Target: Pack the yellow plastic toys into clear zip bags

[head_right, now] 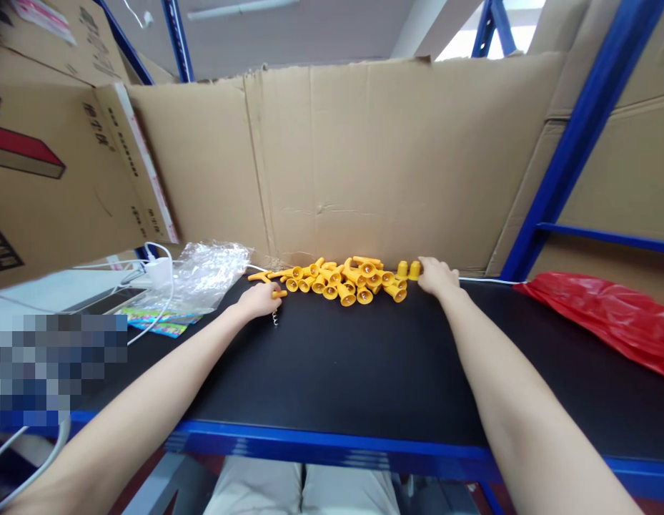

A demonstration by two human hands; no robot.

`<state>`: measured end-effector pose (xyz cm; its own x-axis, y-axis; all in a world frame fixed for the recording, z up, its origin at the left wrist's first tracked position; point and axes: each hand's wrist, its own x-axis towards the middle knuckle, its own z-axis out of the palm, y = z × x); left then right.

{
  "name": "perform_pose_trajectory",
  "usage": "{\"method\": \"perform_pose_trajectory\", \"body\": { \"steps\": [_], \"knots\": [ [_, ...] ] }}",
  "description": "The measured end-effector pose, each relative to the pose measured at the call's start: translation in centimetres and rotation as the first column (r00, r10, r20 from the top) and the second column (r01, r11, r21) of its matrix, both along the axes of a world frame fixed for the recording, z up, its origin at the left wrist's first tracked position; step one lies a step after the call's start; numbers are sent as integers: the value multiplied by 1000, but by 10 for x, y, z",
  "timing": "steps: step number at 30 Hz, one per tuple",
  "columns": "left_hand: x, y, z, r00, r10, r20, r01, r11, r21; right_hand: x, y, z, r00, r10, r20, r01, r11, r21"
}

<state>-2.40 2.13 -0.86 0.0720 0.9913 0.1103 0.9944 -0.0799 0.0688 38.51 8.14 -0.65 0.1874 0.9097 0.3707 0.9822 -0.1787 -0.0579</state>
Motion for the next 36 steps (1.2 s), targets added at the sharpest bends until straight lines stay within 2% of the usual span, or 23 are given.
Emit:
{"method": "perform_pose_trajectory", "body": {
  "steps": [5, 8, 17, 29, 36],
  "knots": [
    [0, 0, 0, 1000, -10, 10, 10, 1000, -1, 5, 9, -9, 998, -15, 63, 24, 990, -136],
    [0, -1, 0, 1000, -7, 7, 8, 1000, -3, 2, 16, -10, 995, -6, 97, 21, 987, -160],
    [1, -3, 2, 1000, -4, 7, 4, 1000, -6, -11, 25, -13, 993, -6, 118, 23, 990, -136],
    [3, -4, 1, 1000, -6, -24, 6, 1000, -11, -14, 11, -9, 996, -2, 88, 6, 999, -48],
    [4, -3, 2, 1000, 4, -16, -5, 1000, -20, -17, -6, -3, 998, -3, 67, 8, 997, -74]
  ]
}}
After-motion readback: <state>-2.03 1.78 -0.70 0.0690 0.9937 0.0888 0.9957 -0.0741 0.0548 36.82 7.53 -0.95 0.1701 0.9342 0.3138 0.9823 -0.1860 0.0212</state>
